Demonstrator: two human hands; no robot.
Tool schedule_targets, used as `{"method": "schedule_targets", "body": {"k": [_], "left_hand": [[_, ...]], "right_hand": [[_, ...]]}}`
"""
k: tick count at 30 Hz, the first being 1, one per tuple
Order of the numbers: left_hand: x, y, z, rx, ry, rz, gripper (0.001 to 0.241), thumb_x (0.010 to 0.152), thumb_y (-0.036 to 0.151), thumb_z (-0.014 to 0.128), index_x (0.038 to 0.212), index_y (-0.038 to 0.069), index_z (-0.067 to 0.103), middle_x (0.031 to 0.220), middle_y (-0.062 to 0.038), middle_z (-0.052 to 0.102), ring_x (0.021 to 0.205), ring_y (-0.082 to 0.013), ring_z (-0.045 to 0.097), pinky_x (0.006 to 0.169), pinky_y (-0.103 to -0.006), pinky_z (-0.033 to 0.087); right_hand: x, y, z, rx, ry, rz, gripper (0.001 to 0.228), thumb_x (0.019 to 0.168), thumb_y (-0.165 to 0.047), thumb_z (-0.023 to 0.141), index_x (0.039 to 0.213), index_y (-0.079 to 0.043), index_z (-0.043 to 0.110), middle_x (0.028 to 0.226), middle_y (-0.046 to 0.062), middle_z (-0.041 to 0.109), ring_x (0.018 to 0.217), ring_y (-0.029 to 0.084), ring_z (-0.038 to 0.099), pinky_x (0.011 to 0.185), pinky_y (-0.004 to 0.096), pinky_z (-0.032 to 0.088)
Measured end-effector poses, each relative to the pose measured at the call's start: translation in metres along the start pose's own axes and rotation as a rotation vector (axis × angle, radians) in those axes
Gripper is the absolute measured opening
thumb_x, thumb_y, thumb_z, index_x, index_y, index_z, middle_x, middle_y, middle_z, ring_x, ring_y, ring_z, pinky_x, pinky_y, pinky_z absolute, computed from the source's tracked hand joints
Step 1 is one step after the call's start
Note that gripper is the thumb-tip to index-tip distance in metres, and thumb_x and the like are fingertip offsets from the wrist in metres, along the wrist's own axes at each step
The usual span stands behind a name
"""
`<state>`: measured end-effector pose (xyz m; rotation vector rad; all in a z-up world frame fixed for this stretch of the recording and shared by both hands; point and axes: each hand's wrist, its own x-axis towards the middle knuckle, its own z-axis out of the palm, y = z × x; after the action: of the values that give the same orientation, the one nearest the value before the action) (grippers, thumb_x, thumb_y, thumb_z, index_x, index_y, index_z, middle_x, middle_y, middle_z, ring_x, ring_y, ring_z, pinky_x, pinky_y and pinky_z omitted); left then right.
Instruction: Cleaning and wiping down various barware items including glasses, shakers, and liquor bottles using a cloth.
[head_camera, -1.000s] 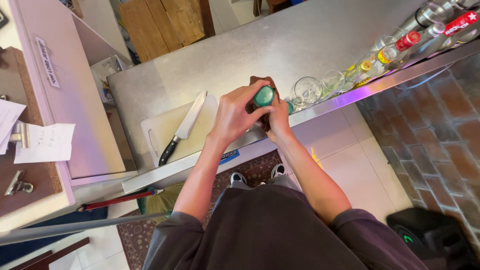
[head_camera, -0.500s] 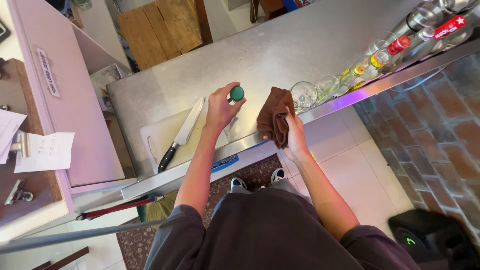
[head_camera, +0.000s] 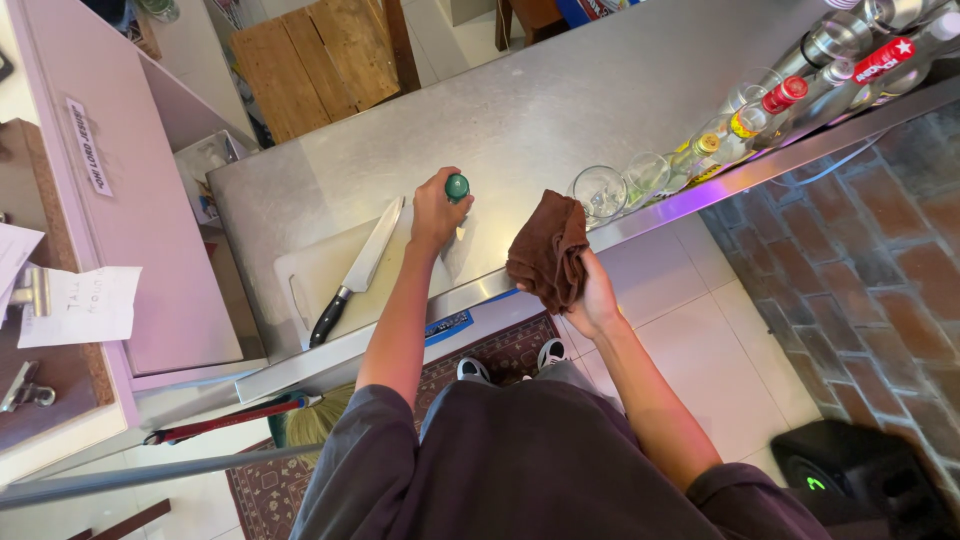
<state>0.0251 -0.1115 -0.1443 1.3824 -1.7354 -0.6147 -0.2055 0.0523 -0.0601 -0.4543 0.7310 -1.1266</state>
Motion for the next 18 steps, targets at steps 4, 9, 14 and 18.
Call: {"method": "schedule_targets", "body": {"k": [4,9,14,18], "left_hand": [[0.002,-0.004,0.003,0.029,-0.008,0.001,0.048,0.073,0.011,0.088,0.116,0.006,0.066,0.101,-0.02,0.074,0.092,-0.0394,0.071,0.08,-0.0449,0.057],[0.002,0.009,-0.005,0.019,-0.072,-0.009,0.066,0.072,0.017,0.089,0.129,0.004,0.058,0.121,-0.021,0.069,0.11,-0.0399,0.066,0.094,-0.0447,0.053],[-0.01,0.067,-0.013,0.196,0.084,0.36,0.066,0.074,0.018,0.087,0.131,0.002,0.058,0.136,-0.024,0.057,0.13,-0.0431,0.049,0.108,-0.0477,0.042],[-0.02,0.08,0.002,0.092,-0.121,0.379,0.046,0.084,0.017,0.081,0.126,0.005,0.065,0.133,-0.018,0.062,0.131,-0.0353,0.056,0.11,-0.0428,0.047]], "right_hand": [[-0.005,-0.002,-0.006,-0.011,0.029,-0.006,0.064,0.107,-0.045,0.03,0.152,0.0,0.041,0.144,0.02,0.056,0.125,0.038,0.06,0.102,0.056,0.053],[-0.01,-0.003,-0.026,-0.009,0.037,-0.034,0.064,0.107,-0.044,0.031,0.156,-0.002,0.037,0.155,0.016,0.049,0.139,0.032,0.051,0.118,0.048,0.041],[-0.023,-0.008,-0.045,0.047,0.052,-0.086,0.067,0.103,-0.044,0.032,0.158,-0.005,0.033,0.157,0.014,0.045,0.143,0.031,0.046,0.12,0.048,0.037],[-0.04,-0.021,-0.05,0.016,-0.171,-0.14,0.073,0.101,-0.042,0.041,0.158,0.001,0.032,0.157,0.028,0.044,0.145,0.04,0.047,0.123,0.05,0.038]]}}
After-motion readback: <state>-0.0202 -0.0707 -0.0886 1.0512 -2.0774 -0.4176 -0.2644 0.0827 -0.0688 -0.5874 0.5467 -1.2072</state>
